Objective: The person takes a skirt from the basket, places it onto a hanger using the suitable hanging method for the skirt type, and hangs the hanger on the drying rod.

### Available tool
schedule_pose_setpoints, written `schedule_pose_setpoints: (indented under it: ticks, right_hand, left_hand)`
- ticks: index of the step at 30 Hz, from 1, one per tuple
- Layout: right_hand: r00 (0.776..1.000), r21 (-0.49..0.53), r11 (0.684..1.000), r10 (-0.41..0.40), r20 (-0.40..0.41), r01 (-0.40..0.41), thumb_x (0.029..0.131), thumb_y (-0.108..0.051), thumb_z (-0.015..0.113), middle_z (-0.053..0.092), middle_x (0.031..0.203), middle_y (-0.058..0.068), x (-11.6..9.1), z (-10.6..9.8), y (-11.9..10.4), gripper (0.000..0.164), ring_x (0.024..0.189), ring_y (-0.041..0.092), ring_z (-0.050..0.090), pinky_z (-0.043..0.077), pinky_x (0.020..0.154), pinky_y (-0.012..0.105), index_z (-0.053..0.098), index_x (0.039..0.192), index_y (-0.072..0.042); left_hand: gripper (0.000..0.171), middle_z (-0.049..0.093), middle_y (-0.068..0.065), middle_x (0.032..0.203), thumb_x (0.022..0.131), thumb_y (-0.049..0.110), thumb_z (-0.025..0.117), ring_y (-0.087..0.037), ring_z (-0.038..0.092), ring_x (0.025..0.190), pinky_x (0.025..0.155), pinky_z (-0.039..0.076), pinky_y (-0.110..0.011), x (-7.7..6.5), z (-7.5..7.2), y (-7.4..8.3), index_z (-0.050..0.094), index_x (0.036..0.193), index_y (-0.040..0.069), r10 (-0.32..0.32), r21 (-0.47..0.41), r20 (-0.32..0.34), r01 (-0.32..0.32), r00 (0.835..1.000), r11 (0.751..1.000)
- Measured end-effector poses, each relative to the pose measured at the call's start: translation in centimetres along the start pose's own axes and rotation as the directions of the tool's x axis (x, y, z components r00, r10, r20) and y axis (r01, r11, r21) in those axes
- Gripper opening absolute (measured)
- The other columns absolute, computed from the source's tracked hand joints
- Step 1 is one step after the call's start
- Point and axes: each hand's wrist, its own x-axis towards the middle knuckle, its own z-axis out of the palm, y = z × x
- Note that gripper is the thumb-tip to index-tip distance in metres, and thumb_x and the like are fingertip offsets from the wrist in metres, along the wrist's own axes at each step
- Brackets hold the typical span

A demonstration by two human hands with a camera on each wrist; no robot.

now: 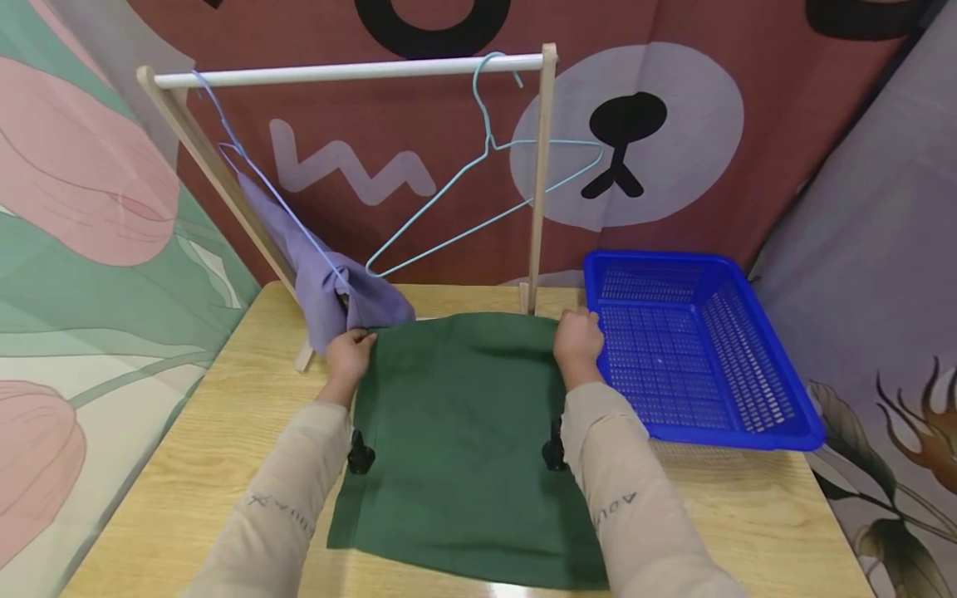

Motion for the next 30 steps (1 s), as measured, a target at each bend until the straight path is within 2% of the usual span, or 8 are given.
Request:
schedule_pose_setpoints:
  ticks: [3,7,10,13,16,22,25,30]
  right_hand:
    - [1.000,0.067,0.998,0.005,0.019,-0.006,0.082,0.000,0.040,0.051,0.096,0.020,0.6,1.5,0.8,0.024,0.094,0.038,0.046,0.043,0.071,0.049,0.059,0.096,-0.002]
    - [0.991,0.211,0.977,0.014,-0.133,0.014,0.067,-0.001,0.044,0.054,0.088,0.019,5.2,8.7,5.3,0.028,0.084,0.038,0.050,0.041,0.069,0.044,0.060,0.090,-0.005]
    - [0.991,0.287,0.958,0.009,-0.130,0.029,0.067,-0.003,0.045,0.049,0.096,0.024,6.2,10.5,6.3,0.037,0.091,0.042,0.044,0.037,0.077,0.046,0.056,0.102,-0.001]
    - [0.998,0.291,0.956,-0.038,0.049,0.022,0.074,-0.004,0.048,0.038,0.112,0.031,2.7,6.3,3.4,0.046,0.105,0.046,0.033,0.030,0.087,0.050,0.042,0.118,0.006]
    - [0.979,0.231,0.971,-0.105,0.177,0.062,0.078,-0.008,0.049,0.028,0.119,0.035,0.0,4.1,1.6,0.052,0.112,0.048,0.022,0.025,0.092,0.051,0.032,0.123,0.013]
    - [0.935,0.081,0.986,-0.165,0.315,0.146,0.083,-0.020,0.050,0.017,0.128,0.037,-2.2,5.4,1.5,0.060,0.119,0.047,0.011,0.015,0.097,0.051,0.024,0.126,0.014]
    - [0.913,0.054,0.989,-0.149,0.379,0.139,0.084,-0.025,0.052,0.012,0.132,0.035,-3.0,6.0,1.6,0.064,0.121,0.046,0.008,0.014,0.098,0.051,0.023,0.129,0.011]
    - [0.892,0.053,0.992,-0.130,0.434,0.119,0.085,-0.025,0.052,0.015,0.131,0.035,-4.2,6.3,2.1,0.062,0.120,0.047,0.011,0.018,0.096,0.052,0.026,0.130,0.009]
  left_hand:
    - [0.024,0.060,-0.015,0.098,0.086,0.020,0.053,-0.034,0.053,0.091,0.077,0.042,-0.040,-1.3,-1.2,1.5,0.063,0.099,0.002,-0.017,-0.006,0.049,0.017,0.999,1.000]
    - [0.022,0.063,-0.005,0.089,0.081,0.029,0.058,-0.029,0.055,0.085,0.070,0.043,-0.035,2.1,3.0,-3.4,0.067,0.092,0.012,0.015,-0.029,-0.034,-0.016,0.999,0.999]
    - [0.026,0.063,-0.002,0.081,0.077,0.036,0.061,-0.029,0.055,0.077,0.062,0.041,-0.034,5.2,7.0,-8.0,0.067,0.085,0.013,0.059,0.000,-0.106,-0.060,0.993,0.998]
    - [0.027,0.063,-0.003,0.084,0.078,0.036,0.061,-0.030,0.055,0.080,0.065,0.042,-0.035,6.5,8.4,-10.2,0.067,0.089,0.013,0.059,-0.012,-0.066,-0.060,0.996,0.998]
    - [0.027,0.063,-0.004,0.086,0.078,0.036,0.060,-0.031,0.055,0.081,0.067,0.042,-0.037,8.2,10.5,-13.0,0.067,0.091,0.013,0.075,-0.027,-0.071,-0.077,0.995,0.997]
    - [0.041,0.062,0.001,0.090,0.079,0.056,0.046,-0.029,0.055,0.082,0.071,0.042,-0.041,12.0,15.7,-19.6,0.064,0.096,0.024,0.174,0.026,-0.099,-0.173,0.980,0.985]
    - [0.047,0.060,-0.007,0.099,0.080,0.052,0.049,-0.033,0.054,0.087,0.072,0.041,-0.044,12.0,16.5,-20.9,0.059,0.109,0.017,0.186,0.074,-0.060,-0.181,0.981,0.981]
    - [0.061,0.053,-0.022,0.107,0.079,0.043,0.055,-0.039,0.050,0.093,0.077,0.040,-0.044,8.9,14.5,-19.4,0.043,0.122,0.001,0.158,0.108,0.028,-0.160,0.987,0.981]
